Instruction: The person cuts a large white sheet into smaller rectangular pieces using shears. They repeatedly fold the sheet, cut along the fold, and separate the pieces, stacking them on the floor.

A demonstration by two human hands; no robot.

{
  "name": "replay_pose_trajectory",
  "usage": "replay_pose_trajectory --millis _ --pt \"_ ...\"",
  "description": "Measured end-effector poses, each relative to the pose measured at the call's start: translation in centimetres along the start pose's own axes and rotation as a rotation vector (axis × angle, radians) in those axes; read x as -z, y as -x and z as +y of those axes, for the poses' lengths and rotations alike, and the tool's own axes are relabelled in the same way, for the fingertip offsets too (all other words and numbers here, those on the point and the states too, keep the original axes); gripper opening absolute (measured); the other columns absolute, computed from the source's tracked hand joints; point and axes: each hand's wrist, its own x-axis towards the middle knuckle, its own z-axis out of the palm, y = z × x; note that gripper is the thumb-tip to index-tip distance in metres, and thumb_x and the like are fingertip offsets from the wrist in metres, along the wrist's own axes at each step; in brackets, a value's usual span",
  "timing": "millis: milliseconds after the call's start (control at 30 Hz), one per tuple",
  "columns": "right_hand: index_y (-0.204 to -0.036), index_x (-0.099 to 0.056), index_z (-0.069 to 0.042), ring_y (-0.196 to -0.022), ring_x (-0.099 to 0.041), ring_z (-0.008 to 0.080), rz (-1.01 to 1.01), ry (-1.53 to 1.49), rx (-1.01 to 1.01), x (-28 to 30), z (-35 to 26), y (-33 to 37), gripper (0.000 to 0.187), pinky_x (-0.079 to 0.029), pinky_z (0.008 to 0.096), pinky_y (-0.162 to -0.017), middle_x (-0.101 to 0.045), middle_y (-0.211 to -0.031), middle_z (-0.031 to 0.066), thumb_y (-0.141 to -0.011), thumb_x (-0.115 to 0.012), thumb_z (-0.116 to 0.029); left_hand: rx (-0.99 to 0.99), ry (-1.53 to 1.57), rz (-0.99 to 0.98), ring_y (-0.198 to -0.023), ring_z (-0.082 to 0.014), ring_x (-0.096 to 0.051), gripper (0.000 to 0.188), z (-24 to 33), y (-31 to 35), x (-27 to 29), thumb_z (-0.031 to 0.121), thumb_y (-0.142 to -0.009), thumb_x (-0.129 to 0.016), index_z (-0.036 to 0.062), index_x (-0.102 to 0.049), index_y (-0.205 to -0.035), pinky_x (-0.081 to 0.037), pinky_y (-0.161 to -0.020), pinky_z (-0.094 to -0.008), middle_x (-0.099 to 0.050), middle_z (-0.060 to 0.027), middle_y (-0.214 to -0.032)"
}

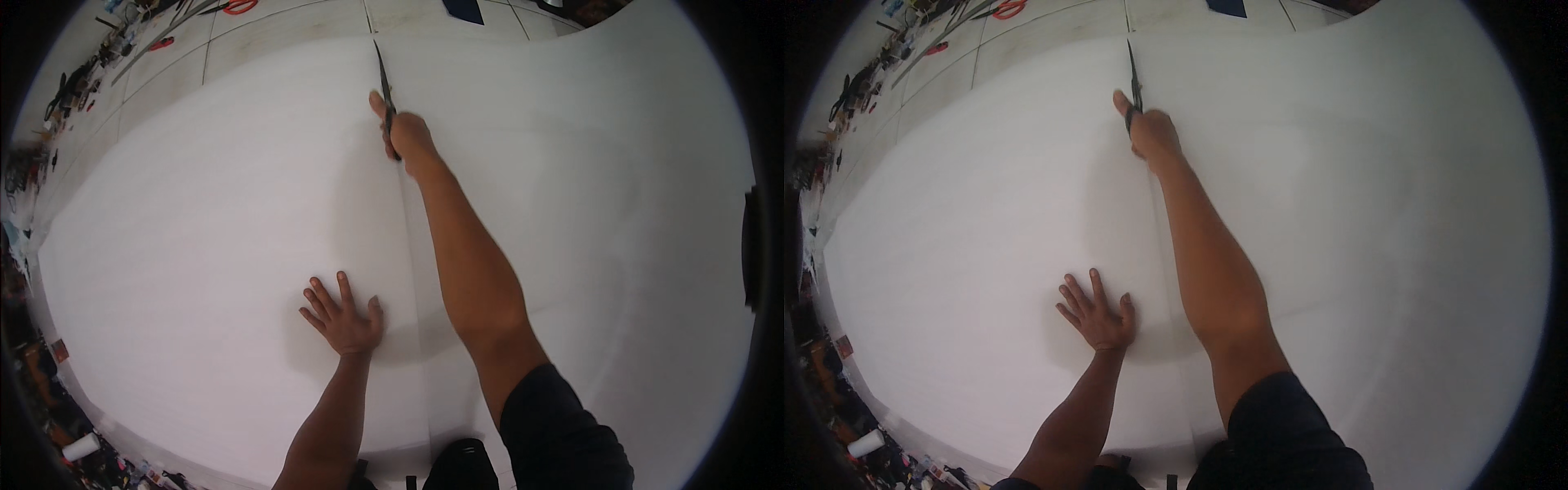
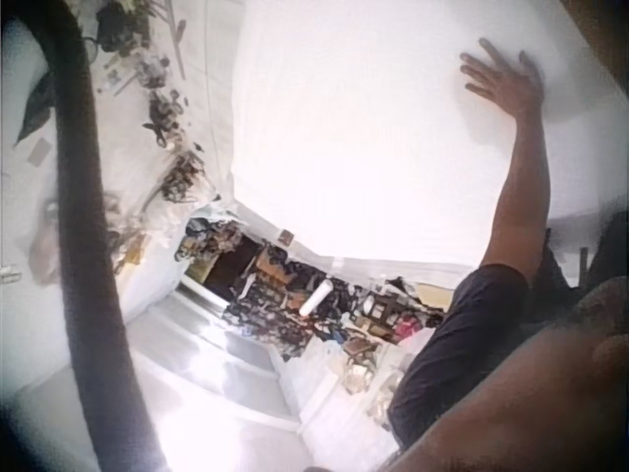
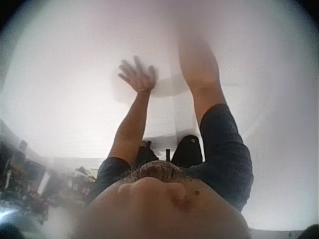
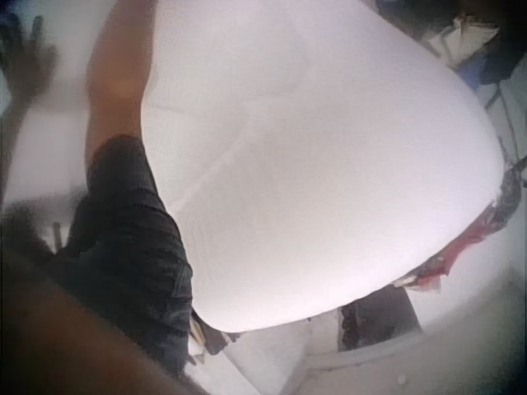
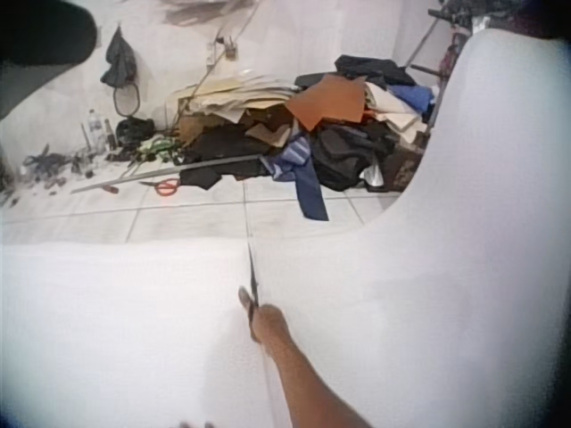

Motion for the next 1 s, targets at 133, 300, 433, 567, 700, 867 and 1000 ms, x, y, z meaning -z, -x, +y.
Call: replay_pose_trajectory --millis 133,300,433,567,700,867,1000 --pt "-0.062 -0.048 -0.012 -0.045 -0.045 0.0131 0.046 0.049 0.021 1.6 -3.1 -3.4 0.059 -0.039 0.0299 -0.043 -0.046 -0.055 0.0001 -0.079 -0.068 -0.065 -0.073 0.04 0.062 -0.144 -0.0477 -0.01 0.075 0.4 0.3 -0.5 0.042 -0.086 -0.055 0.013 -0.03 -0.15 -0.004 -0.112 -0.0652 -0.012 -0.0262 -0.156" --pt "-0.063 -0.048 -0.009 -0.047 -0.048 0.0138 0.156 0.178 0.194 2.2 -2.7 1.7 0.055 -0.042 0.0312 -0.045 -0.049 -0.055 0.002 -0.083 -0.07 -0.055 -0.041 -0.003 0.085 -0.144 -0.0475 -0.011 0.073 0.0 0.3 -0.5 0.041 -0.088 -0.054 0.0137 -0.029 -0.15 -0.005 -0.113 -0.064 -0.013 -0.0266 -0.156" --pt "-0.064 -0.045 -0.009 -0.049 -0.046 0.0112 0.161 0.076 0.337 6.0 1.5 9.1 0.051 -0.041 0.0279 -0.047 -0.047 -0.056 0.0003 -0.086 -0.071 -0.047 -0.064 0.009 0.149 -0.144 -0.0456 -0.011 0.073 0.1 0.4 -0.7 0.042 -0.088 -0.054 0.0152 -0.029 -0.151 -0.005 -0.114 -0.0622 -0.015 -0.0257 -0.156" --pt "-0.07 -0.051 -0.005 -0.055 -0.05 0.0159 0.194 0.18 0.304 11.4 10.0 21.6 0.049 -0.043 0.0337 -0.055 -0.053 -0.059 0.0053 -0.087 -0.069 -0.047 -0.076 -0.012 0.163 -0.145 -0.043 -0.011 0.071 1.0 0.8 -1.3 0.047 -0.092 -0.049 0.0154 -0.027 -0.151 -0.005 -0.115 -0.0608 -0.014 -0.0244 -0.156" --pt "-0.08 -0.055 -0.004 -0.055 -0.052 0.0153 0.22 0.473 0.256 15.1 18.6 38.9 0.033 -0.044 0.0326 -0.054 -0.054 -0.061 0.0051 -0.086 -0.074 -0.03 -0.108 -0.04 0.233 -0.145 -0.0416 -0.01 0.071 -1.6 0.9 -2.0 0.052 -0.095 -0.045 0.0133 -0.026 -0.151 -0.004 -0.115 -0.0591 -0.013 -0.0245 -0.157" --pt "-0.095 -0.059 -0.005 -0.069 -0.066 0.0323 0.292 0.629 -0.009 23.5 31.6 61.2 0.04 -0.051 0.041 -0.063 -0.065 -0.075 0.0146 -0.083 -0.074 -0.04 -0.36 -0.014 0.061 -0.143 -0.0439 -0.018 0.07 -6.4 4.1 -1.3 0.049 -0.094 -0.051 0.0085 -0.033 -0.148 -0.015 -0.115 -0.0572 -0.019 -0.0271 -0.154" --pt "-0.096 -0.057 -0.005 -0.071 -0.067 0.0315 0.467 0.569 -0.335 27.2 41.7 77.2 0.043 -0.052 0.0408 -0.063 -0.067 -0.077 0.0135 -0.082 -0.075 -0.042 -0.565 0.081 -0.072 -0.137 -0.0448 -0.03 0.053 -12.4 17.9 4.1 0.035 -0.089 -0.064 0.0045 -0.055 -0.131 -0.024 -0.113 -0.0541 -0.034 -0.0276 -0.147"
